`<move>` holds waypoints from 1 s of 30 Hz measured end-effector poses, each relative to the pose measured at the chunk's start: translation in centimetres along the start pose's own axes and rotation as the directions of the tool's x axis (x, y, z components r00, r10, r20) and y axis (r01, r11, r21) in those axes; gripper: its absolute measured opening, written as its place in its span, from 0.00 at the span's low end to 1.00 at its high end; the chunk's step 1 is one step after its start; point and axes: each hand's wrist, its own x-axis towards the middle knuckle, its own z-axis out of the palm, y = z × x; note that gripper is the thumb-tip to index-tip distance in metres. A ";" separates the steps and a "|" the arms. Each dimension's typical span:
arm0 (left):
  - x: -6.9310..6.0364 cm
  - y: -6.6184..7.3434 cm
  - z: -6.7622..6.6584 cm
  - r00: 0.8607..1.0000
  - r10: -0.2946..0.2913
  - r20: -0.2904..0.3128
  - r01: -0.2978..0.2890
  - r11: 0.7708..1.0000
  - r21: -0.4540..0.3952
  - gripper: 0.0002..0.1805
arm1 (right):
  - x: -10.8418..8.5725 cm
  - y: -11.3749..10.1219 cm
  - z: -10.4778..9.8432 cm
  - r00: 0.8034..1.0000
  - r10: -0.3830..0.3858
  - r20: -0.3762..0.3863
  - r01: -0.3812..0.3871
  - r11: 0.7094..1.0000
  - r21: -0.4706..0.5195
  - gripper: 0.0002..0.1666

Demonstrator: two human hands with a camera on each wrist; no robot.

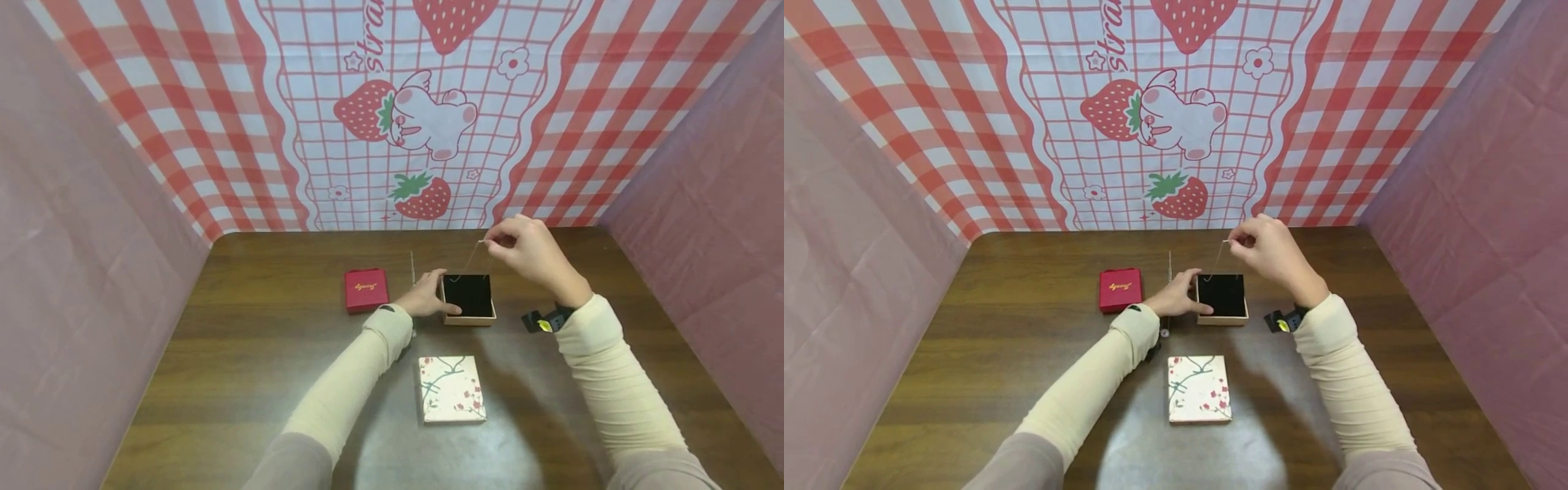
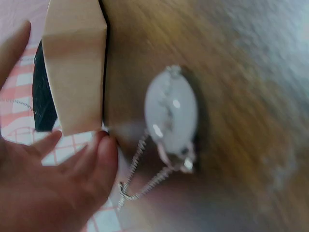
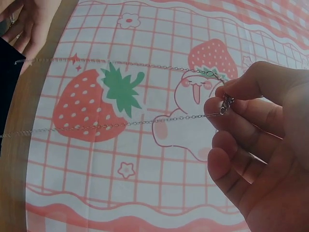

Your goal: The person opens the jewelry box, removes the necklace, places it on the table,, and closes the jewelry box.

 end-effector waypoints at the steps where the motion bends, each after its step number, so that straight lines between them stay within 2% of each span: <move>1: 0.1 0.1 0.1 1.000 -0.002 -0.022 0.002 1.000 0.020 0.52 | 0.0 0.0 0.0 1.000 -0.001 -0.004 0.001 1.000 0.004 0.03; 5: 0.2 0.5 0.3 0.996 -0.012 -0.094 0.023 0.993 0.115 0.47 | 0.0 0.0 0.0 1.000 -0.015 -0.013 0.015 1.000 0.016 0.03; 12: 0.3 0.9 0.7 0.988 -0.008 -0.156 0.039 0.979 0.198 0.45 | -0.1 0.1 0.0 1.000 0.002 -0.017 -0.002 1.000 0.006 0.02; 15: 0.1 1.0 0.8 0.979 0.016 -0.201 0.036 0.968 0.249 0.42 | -0.1 0.1 0.0 1.000 0.004 -0.016 -0.004 1.000 0.006 0.02; 19: -0.1 1.1 0.6 0.959 0.060 -0.276 0.022 0.958 0.285 0.35 | -0.1 0.0 -0.1 1.000 -0.003 -0.015 0.003 1.000 0.010 0.03; 23: -0.2 1.2 0.3 0.946 0.091 -0.310 -0.007 0.965 0.262 0.28 | -0.1 0.0 -0.2 1.000 0.007 -0.014 -0.007 1.000 0.014 0.03; 26: -0.3 1.4 0.0 0.946 0.087 -0.311 -0.024 0.979 0.202 0.23 | -0.2 -0.1 -0.2 1.000 0.015 -0.011 -0.015 1.000 0.014 0.03; 30: -0.3 1.6 -0.2 0.955 0.053 -0.291 -0.046 0.998 0.033 0.19 | -0.2 -0.2 -0.6 1.000 0.004 -0.029 -0.004 1.000 0.006 0.03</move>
